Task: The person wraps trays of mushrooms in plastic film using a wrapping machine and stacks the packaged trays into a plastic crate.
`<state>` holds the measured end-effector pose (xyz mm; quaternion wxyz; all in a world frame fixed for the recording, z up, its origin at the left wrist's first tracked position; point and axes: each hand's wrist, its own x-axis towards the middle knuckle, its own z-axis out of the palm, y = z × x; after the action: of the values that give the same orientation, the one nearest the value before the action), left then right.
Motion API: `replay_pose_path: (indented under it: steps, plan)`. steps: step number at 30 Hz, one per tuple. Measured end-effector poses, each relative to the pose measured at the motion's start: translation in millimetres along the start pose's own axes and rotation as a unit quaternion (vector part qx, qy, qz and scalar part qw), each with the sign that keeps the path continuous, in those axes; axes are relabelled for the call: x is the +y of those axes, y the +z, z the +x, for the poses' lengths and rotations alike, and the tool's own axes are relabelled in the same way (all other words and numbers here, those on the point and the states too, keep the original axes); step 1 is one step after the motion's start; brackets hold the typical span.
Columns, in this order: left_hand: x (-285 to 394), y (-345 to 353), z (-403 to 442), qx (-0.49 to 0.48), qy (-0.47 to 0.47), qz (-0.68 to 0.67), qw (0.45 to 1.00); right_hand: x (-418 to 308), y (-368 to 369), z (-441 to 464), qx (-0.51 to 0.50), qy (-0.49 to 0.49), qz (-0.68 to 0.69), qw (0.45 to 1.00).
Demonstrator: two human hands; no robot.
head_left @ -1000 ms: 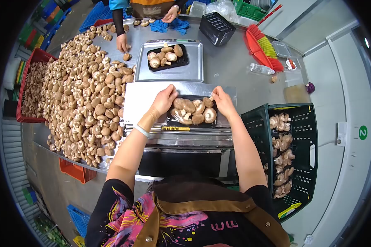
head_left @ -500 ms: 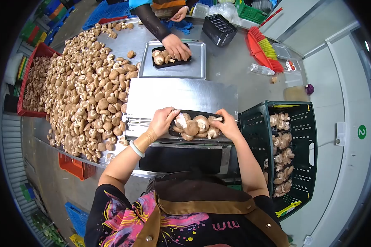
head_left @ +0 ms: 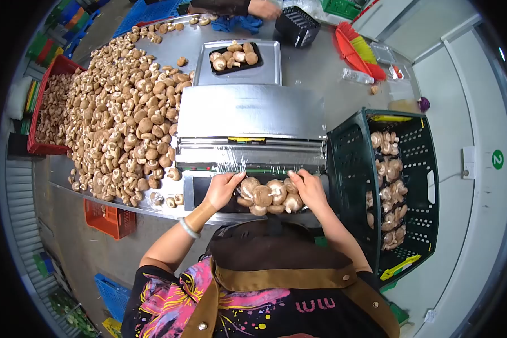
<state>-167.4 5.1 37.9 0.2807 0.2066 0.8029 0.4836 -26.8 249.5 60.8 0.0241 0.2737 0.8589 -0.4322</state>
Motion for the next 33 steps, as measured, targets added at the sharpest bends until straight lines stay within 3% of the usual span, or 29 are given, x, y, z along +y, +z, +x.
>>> replay_pose_path:
  steps: [2,5,7,9,12,15,17,22,25,27,28,29,31,32,33]
  plan:
    - [-24.1,14.1,2.1,0.016,0.007,0.080,0.997,26.8,21.7,0.7,-0.011,0.021,-0.043,0.999]
    - [-40.8,32.0,-1.1,0.064,0.065,0.211,0.973,61.0,41.7,-5.2,0.001,0.057,0.007,0.998]
    - [-55.3,37.7,-9.7,0.118,0.056,0.176,0.976,93.3,53.0,-13.0,0.052,0.089,0.089,0.991]
    - [-57.7,33.0,-23.4,0.143,0.002,0.087,0.986,88.0,44.1,-28.8,0.045,0.196,0.270,0.942]
    - [-69.0,39.0,-39.2,0.157,0.011,-0.009,0.988,94.6,66.2,-39.4,0.152,0.076,0.282,0.944]
    - [-73.3,32.0,-34.2,0.207,0.031,-0.018,0.978,95.9,68.5,-51.2,0.167,0.103,0.364,0.910]
    - [-54.2,14.4,-36.0,0.205,0.031,-0.005,0.978,71.9,27.6,-85.7,0.183,0.125,0.482,0.848]
    - [-38.1,29.1,-24.9,0.096,0.089,0.149,0.980,109.2,24.0,-151.2,0.315,0.151,0.335,0.875]
    - [-57.6,66.2,-3.3,0.029,0.173,0.379,0.909,186.3,91.9,-147.4,0.406,0.131,0.190,0.884]
    - [-59.8,88.9,13.9,-0.027,0.236,0.417,0.877,180.1,114.6,-134.2,0.424,0.200,0.095,0.878]
    - [-63.6,101.6,23.8,-0.022,0.321,0.384,0.866,178.4,126.3,-124.3,0.425,0.227,0.117,0.868]
    - [-47.9,110.9,27.5,-0.087,0.330,0.329,0.881,179.0,142.6,-120.7,0.426,0.257,0.141,0.856]
    - [-28.1,133.4,28.3,-0.092,0.341,0.216,0.910,184.5,181.3,-129.4,0.472,0.147,0.175,0.851]
    - [-13.8,135.3,23.1,-0.170,0.120,0.158,0.965,188.2,188.1,-134.7,0.496,0.088,0.183,0.844]
    - [-14.5,139.3,24.7,-0.257,0.055,-0.006,0.965,176.4,185.4,-143.2,0.460,0.083,0.247,0.849]
